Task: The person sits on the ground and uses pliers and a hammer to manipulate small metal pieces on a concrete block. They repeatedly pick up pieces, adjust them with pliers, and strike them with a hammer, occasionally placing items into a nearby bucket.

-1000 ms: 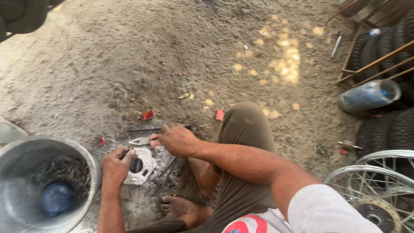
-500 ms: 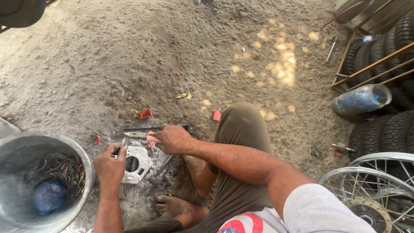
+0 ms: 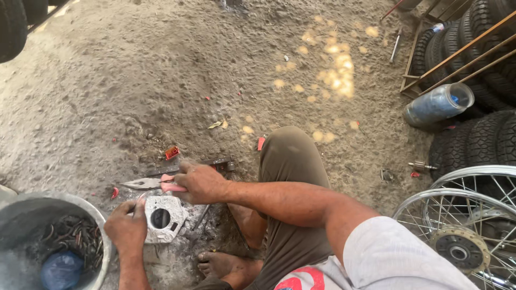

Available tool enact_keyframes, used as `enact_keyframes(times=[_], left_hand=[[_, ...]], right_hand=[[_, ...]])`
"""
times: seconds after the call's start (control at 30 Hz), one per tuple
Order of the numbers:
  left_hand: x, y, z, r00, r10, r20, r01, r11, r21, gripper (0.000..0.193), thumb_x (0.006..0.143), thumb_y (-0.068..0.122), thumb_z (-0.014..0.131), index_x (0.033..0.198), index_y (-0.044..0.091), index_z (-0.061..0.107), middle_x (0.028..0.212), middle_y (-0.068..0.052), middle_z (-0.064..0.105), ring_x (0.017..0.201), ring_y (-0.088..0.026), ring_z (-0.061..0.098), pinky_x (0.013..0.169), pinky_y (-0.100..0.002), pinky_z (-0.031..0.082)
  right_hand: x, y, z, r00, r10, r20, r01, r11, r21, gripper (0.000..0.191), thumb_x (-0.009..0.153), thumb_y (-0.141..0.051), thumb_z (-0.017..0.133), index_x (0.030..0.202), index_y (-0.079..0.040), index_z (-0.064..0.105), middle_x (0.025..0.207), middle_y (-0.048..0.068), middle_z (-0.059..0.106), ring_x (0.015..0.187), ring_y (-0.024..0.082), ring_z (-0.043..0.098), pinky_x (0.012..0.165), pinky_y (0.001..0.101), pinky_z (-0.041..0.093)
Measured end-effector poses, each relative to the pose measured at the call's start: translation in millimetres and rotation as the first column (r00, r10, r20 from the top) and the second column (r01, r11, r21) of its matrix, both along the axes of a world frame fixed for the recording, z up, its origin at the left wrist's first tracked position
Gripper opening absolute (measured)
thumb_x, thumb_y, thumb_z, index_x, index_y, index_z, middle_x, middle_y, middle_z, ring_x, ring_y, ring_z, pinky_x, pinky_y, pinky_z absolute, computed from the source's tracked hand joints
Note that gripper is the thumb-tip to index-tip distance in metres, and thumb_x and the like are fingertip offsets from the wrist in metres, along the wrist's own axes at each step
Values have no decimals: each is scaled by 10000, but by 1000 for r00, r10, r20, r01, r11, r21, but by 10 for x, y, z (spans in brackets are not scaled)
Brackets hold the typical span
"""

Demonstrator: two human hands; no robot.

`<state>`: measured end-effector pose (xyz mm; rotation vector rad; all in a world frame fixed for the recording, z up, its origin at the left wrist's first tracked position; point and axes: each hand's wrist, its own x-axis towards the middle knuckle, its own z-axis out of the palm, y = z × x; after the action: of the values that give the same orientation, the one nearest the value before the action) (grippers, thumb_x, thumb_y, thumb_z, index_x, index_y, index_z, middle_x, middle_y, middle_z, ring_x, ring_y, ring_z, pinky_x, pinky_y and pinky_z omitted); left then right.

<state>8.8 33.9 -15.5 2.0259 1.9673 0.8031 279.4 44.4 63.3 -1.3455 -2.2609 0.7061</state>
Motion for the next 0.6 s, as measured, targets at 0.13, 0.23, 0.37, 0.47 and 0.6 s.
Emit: enact_keyframes(times=[0.13,0.23,0.37,0.47,0.6], left_hand=[[0,-18,31,998,57,12,-57,998,0,235,959,284,807,914,55,773,973,-155,746,922,-356,702,845,-453,536],[64,-25,130,999,21,-41,-18,998,58,214,942,263,811,913,54,771,963,-146,750,953,-360,699,868,-457,531],[133,-34,267,973,63,223,-50,997,-65,212,939,233,746,1015,34,751,1013,-176,731,945,-371,704,862,-474,532],[82,-39,306,987,90,134,-71,988,-140,480,1019,479,669,1059,10,761,1066,-284,708,1004,-482,638,903,-557,470],[11,-70,262,957,13,290,-36,997,75,184,928,216,803,935,34,776,868,-168,739,777,-315,705,704,-432,517]], right_hand=[[-11,-49,-127,999,43,12,-44,998,46,362,932,-382,675,1122,-79,729,1024,205,646,956,377,676,826,474,561],[-14,-3,-256,998,20,-62,-19,1000,14,320,920,-346,692,1070,-67,733,1026,185,654,940,359,682,812,463,564],[-43,128,-484,982,47,183,-23,991,-129,248,919,-321,700,936,-78,747,1064,164,678,925,352,695,748,477,569],[-82,180,-618,930,194,312,-140,972,-186,292,854,-180,641,1140,-134,676,951,155,709,834,359,696,709,548,524],[-75,108,-592,998,65,25,-66,998,19,204,1037,-236,693,1058,-33,677,1051,197,653,782,322,635,652,429,551]])
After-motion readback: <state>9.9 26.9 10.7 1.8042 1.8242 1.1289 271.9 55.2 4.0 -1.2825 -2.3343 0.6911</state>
